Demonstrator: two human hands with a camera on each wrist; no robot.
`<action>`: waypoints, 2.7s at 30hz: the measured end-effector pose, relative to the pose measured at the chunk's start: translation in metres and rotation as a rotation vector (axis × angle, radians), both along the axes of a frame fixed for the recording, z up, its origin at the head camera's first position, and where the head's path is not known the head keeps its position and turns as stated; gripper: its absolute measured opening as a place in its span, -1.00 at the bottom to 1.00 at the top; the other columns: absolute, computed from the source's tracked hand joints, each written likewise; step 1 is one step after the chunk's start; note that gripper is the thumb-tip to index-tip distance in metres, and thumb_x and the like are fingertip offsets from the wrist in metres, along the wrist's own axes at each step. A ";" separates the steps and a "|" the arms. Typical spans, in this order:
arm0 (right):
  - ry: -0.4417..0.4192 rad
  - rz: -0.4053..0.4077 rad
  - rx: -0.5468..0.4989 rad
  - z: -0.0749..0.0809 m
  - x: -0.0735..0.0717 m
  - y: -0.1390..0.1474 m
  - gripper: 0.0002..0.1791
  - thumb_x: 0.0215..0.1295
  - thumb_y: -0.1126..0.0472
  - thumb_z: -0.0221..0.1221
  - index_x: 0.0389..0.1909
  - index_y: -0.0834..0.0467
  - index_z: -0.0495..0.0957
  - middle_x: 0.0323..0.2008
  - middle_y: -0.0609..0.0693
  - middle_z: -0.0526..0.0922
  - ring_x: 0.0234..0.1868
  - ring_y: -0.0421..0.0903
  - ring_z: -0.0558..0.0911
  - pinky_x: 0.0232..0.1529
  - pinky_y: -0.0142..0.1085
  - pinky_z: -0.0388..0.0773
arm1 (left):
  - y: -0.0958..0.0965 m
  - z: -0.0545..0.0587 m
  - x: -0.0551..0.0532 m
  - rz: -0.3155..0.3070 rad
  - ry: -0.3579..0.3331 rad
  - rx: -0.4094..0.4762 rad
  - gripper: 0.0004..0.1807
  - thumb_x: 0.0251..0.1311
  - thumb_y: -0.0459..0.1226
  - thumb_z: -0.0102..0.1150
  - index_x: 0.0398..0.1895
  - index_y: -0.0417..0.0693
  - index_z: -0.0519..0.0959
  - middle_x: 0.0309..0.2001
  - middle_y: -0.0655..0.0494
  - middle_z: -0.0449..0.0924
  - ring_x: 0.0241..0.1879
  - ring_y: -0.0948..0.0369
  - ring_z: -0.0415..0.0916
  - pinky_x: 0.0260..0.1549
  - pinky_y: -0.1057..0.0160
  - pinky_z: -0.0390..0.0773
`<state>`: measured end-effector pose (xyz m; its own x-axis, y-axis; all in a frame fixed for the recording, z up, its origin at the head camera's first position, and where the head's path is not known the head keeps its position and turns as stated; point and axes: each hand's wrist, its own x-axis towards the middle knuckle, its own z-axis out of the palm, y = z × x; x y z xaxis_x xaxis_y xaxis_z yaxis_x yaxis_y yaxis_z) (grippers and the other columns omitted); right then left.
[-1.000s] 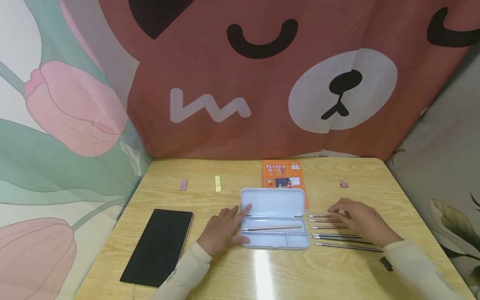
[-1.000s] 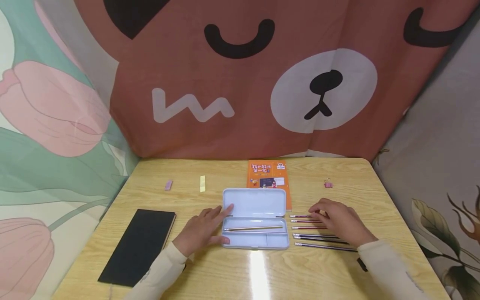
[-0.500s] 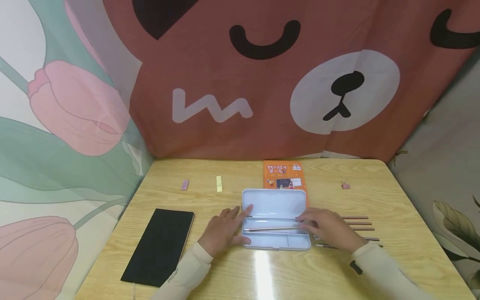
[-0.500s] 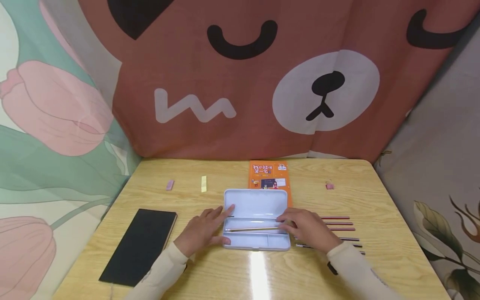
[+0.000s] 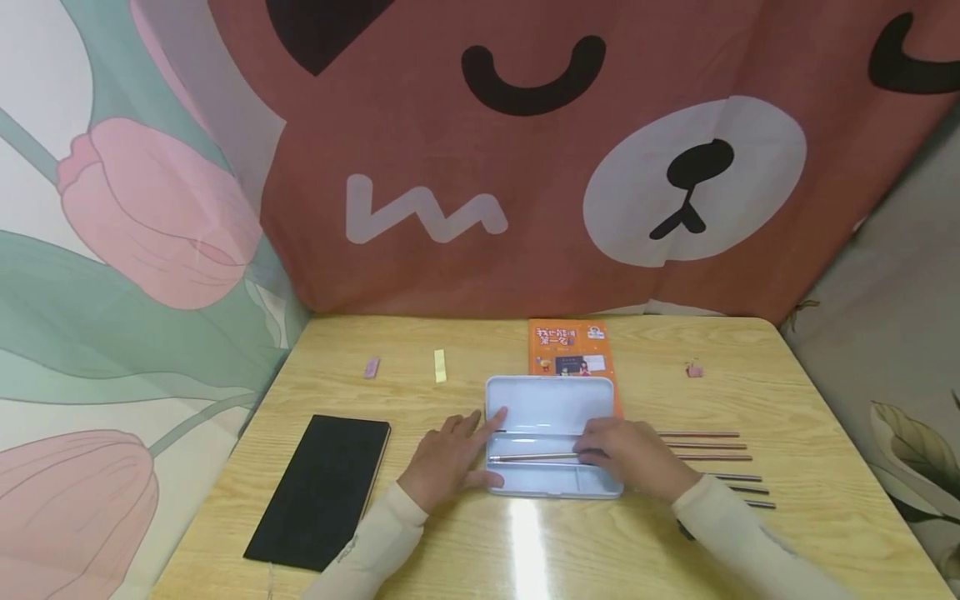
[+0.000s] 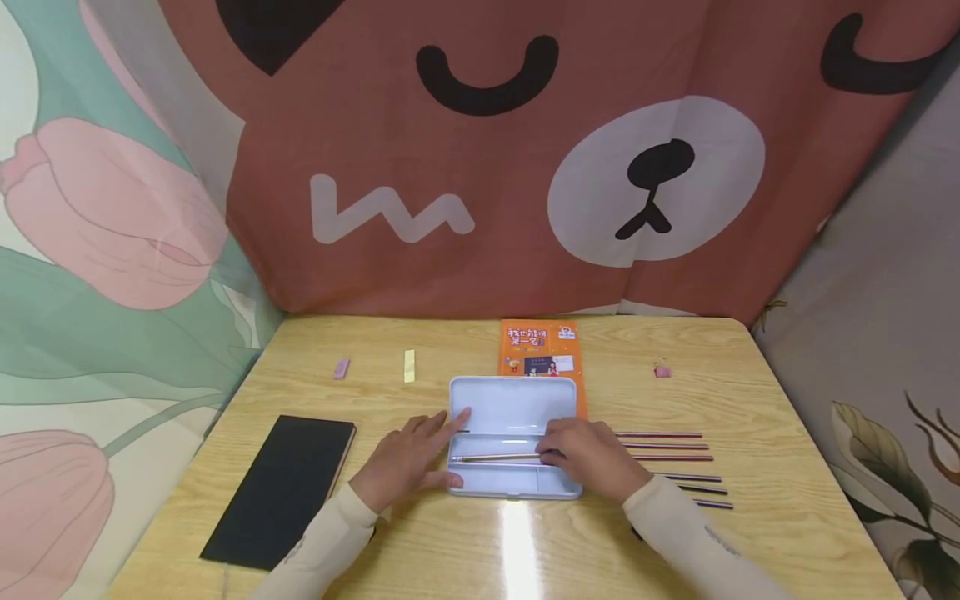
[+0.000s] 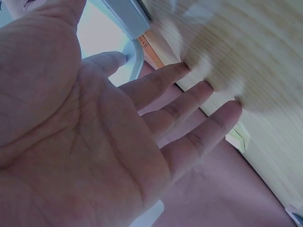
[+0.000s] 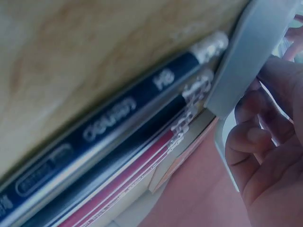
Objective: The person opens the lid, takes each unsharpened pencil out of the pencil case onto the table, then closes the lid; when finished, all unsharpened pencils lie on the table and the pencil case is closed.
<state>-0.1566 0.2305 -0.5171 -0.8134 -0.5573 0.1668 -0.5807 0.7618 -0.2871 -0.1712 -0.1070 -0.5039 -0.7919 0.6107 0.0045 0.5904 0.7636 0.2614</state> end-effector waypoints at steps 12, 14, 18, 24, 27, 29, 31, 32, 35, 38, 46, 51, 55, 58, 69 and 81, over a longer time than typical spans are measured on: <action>0.073 -0.032 -0.030 -0.010 0.004 0.005 -0.88 0.44 0.07 0.48 -0.07 -0.17 0.86 -0.18 -0.41 0.71 -0.13 -0.38 0.69 -0.19 -0.35 0.72 | 0.001 0.001 0.000 -0.004 -0.002 -0.008 0.11 0.21 0.21 0.46 0.78 0.12 0.22 0.56 -0.34 0.45 0.42 -0.29 0.53 0.08 -0.32 0.71; 0.063 -0.061 -0.033 -0.005 0.007 0.010 -0.88 0.46 0.04 0.46 -0.05 -0.21 0.85 -0.14 -0.44 0.70 -0.08 -0.38 0.69 -0.14 -0.31 0.73 | 0.001 0.002 0.000 -0.002 -0.010 -0.004 0.12 0.21 0.21 0.47 0.78 0.12 0.22 0.56 -0.34 0.45 0.42 -0.30 0.53 0.09 -0.34 0.70; 0.096 -0.097 -0.070 0.004 0.016 0.028 -0.83 0.42 0.13 0.50 -0.06 -0.20 0.85 -0.10 -0.42 0.73 -0.05 -0.37 0.71 -0.12 -0.28 0.75 | 0.001 0.001 0.000 -0.001 -0.015 0.000 0.11 0.21 0.20 0.48 0.78 0.11 0.23 0.56 -0.35 0.45 0.42 -0.31 0.53 0.08 -0.34 0.70; 0.103 -0.129 -0.143 0.013 0.035 0.068 -0.71 0.31 0.29 0.54 -0.07 -0.16 0.86 -0.17 -0.40 0.73 -0.25 -0.49 0.60 -0.31 -0.41 0.65 | 0.000 0.001 0.002 -0.002 -0.012 -0.004 0.11 0.21 0.20 0.48 0.77 0.09 0.24 0.55 -0.36 0.45 0.41 -0.31 0.53 0.08 -0.33 0.70; 0.067 -0.186 -0.132 0.017 0.046 0.085 -0.70 0.30 0.27 0.55 -0.08 -0.21 0.86 -0.21 -0.45 0.70 -0.32 -0.54 0.50 -0.40 -0.45 0.53 | 0.000 0.003 0.002 -0.002 -0.015 0.001 0.11 0.21 0.18 0.49 0.77 0.08 0.24 0.56 -0.36 0.45 0.41 -0.32 0.53 0.08 -0.34 0.70; 0.069 -0.212 -0.116 0.019 0.055 0.097 -0.68 0.26 0.26 0.57 -0.10 -0.24 0.85 -0.18 -0.42 0.72 -0.34 -0.54 0.46 -0.44 -0.46 0.47 | 0.000 0.003 0.002 -0.001 -0.019 0.005 0.11 0.21 0.18 0.49 0.77 0.08 0.25 0.56 -0.36 0.44 0.41 -0.33 0.53 0.09 -0.34 0.70; 0.068 -0.230 -0.094 0.020 0.063 0.108 -0.67 0.22 0.27 0.59 -0.14 -0.25 0.85 -0.19 -0.40 0.73 -0.31 -0.55 0.50 -0.42 -0.44 0.52 | 0.001 0.004 0.002 0.000 -0.024 0.009 0.10 0.21 0.17 0.49 0.77 0.08 0.25 0.56 -0.36 0.44 0.41 -0.33 0.52 0.09 -0.35 0.69; 0.065 -0.240 -0.086 0.019 0.068 0.114 -0.65 0.20 0.28 0.60 -0.15 -0.26 0.85 -0.19 -0.39 0.74 -0.31 -0.55 0.52 -0.42 -0.44 0.54 | 0.001 0.004 0.002 0.000 -0.023 0.009 0.10 0.21 0.17 0.49 0.77 0.08 0.25 0.56 -0.36 0.44 0.41 -0.33 0.52 0.08 -0.35 0.69; 0.041 -0.248 -0.074 0.016 0.079 0.130 -0.65 0.17 0.29 0.60 -0.19 -0.26 0.85 -0.19 -0.39 0.74 -0.26 -0.55 0.59 -0.38 -0.43 0.62 | 0.001 0.005 0.003 0.001 -0.028 0.010 0.10 0.22 0.17 0.50 0.77 0.08 0.25 0.57 -0.36 0.43 0.41 -0.34 0.52 0.09 -0.36 0.69; 0.014 -0.231 -0.073 0.010 0.088 0.145 -0.65 0.16 0.31 0.60 -0.21 -0.26 0.84 -0.23 -0.43 0.71 -0.27 -0.56 0.57 -0.39 -0.43 0.61 | 0.001 0.005 0.003 0.008 -0.041 0.012 0.10 0.21 0.16 0.50 0.77 0.08 0.25 0.57 -0.36 0.43 0.42 -0.35 0.51 0.11 -0.39 0.68; -0.018 -0.186 -0.031 -0.001 0.102 0.171 -0.70 0.15 0.28 0.60 -0.23 -0.22 0.87 -0.27 -0.43 0.69 -0.26 -0.57 0.58 -0.38 -0.43 0.61 | 0.000 0.003 0.002 0.010 -0.060 0.012 0.10 0.22 0.17 0.49 0.78 0.09 0.23 0.59 -0.35 0.40 0.44 -0.34 0.49 0.12 -0.38 0.67; -0.079 -0.226 -0.007 -0.003 0.103 0.178 -0.71 0.14 0.30 0.60 -0.25 -0.18 0.86 -0.30 -0.39 0.67 -0.29 -0.54 0.58 -0.39 -0.41 0.62 | 0.000 0.003 0.001 0.012 -0.055 0.010 0.11 0.22 0.18 0.49 0.78 0.10 0.23 0.59 -0.34 0.40 0.44 -0.34 0.49 0.13 -0.38 0.67; -0.139 -0.305 0.032 -0.001 0.103 0.177 -0.73 0.18 0.24 0.59 -0.26 -0.24 0.82 -0.30 -0.40 0.67 -0.29 -0.54 0.61 -0.35 -0.40 0.65 | 0.001 0.003 0.001 0.012 -0.054 0.003 0.11 0.22 0.18 0.49 0.78 0.10 0.22 0.59 -0.34 0.40 0.45 -0.33 0.49 0.14 -0.37 0.67; -0.159 -0.355 0.049 0.000 0.103 0.174 -0.72 0.20 0.21 0.58 -0.26 -0.28 0.80 -0.28 -0.44 0.67 -0.27 -0.53 0.64 -0.30 -0.39 0.68 | 0.001 0.003 0.001 0.010 -0.052 -0.001 0.11 0.22 0.19 0.49 0.78 0.10 0.22 0.59 -0.34 0.40 0.45 -0.33 0.49 0.14 -0.37 0.67; -0.112 -0.402 0.042 0.003 0.103 0.169 -0.69 0.21 0.14 0.60 -0.27 -0.39 0.76 -0.31 -0.53 0.62 -0.29 -0.58 0.55 -0.34 -0.37 0.60 | 0.001 0.003 0.001 0.013 -0.062 0.009 0.10 0.24 0.18 0.48 0.78 0.10 0.22 0.60 -0.34 0.40 0.46 -0.33 0.48 0.15 -0.37 0.66; -0.065 -0.327 0.027 0.020 0.069 0.110 -0.87 0.47 -0.06 0.44 -0.04 -0.24 0.82 -0.23 -0.43 0.73 -0.36 -0.51 0.53 -0.39 -0.36 0.54 | -0.001 0.003 0.003 0.013 -0.066 0.027 0.10 0.23 0.16 0.49 0.78 0.08 0.22 0.60 -0.36 0.39 0.45 -0.33 0.47 0.14 -0.39 0.65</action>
<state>-0.0878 0.3407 -0.4971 -0.9583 -0.2683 0.0979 -0.2854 0.9126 -0.2928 -0.1686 -0.1083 -0.5012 -0.7987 0.6009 -0.0320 0.5614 0.7632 0.3200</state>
